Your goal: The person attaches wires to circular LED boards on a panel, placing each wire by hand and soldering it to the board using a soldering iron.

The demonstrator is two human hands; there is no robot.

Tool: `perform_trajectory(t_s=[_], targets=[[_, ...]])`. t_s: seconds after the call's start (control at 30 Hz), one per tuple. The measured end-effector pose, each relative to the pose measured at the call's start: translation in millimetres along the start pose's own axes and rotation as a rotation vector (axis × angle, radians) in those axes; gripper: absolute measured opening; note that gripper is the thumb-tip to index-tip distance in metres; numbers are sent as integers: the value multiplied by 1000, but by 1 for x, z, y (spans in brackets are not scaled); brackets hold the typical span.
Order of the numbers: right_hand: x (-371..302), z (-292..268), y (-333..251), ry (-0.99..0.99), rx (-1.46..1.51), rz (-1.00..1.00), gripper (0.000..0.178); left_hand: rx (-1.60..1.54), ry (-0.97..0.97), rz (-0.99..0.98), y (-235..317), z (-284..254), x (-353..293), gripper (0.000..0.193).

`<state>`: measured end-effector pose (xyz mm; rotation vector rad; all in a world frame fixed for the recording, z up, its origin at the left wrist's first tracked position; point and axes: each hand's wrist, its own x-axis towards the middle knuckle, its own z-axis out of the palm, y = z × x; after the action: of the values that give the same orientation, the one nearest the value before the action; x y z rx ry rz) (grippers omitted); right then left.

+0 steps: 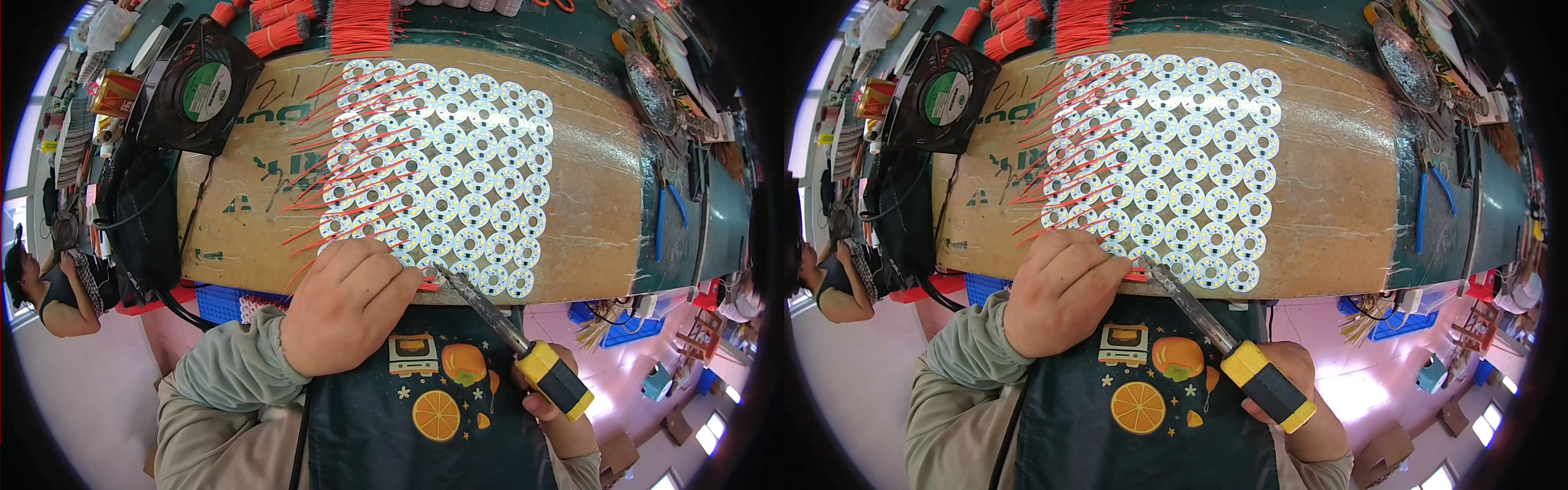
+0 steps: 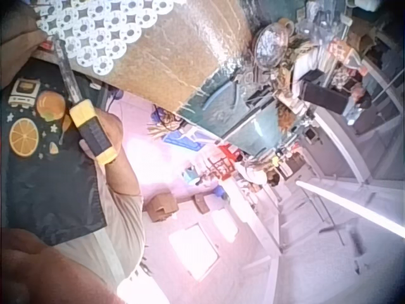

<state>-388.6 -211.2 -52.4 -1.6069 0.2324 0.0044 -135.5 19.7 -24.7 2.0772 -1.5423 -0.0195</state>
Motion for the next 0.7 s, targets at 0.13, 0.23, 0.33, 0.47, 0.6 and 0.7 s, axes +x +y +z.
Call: perform_trajectory(t_s=[0.13, 0.23, 0.33, 0.47, 0.6, 0.7], targets=[[3, 3, -5, 21, -1, 38, 58, -13, -10, -3, 0, -1, 0, 35], [9, 2, -4, -17, 27, -16, 53, -14, -11, -1, 0, -1, 1, 35], [9, 5, -4, 20, 15, -13, 50, -11, -9, -7, 0, -1, 1, 34], [9, 5, -1, 19, -23, -52, 47, -7, -6, -11, 1, -1, 1, 34], [11, 6, -6, 14, 3, -28, 46, -7, 1, -8, 0, 0, 1, 33], [12, 5, -7, 2, 18, -12, 46, -7, -1, -9, 1, -1, 1, 33]])
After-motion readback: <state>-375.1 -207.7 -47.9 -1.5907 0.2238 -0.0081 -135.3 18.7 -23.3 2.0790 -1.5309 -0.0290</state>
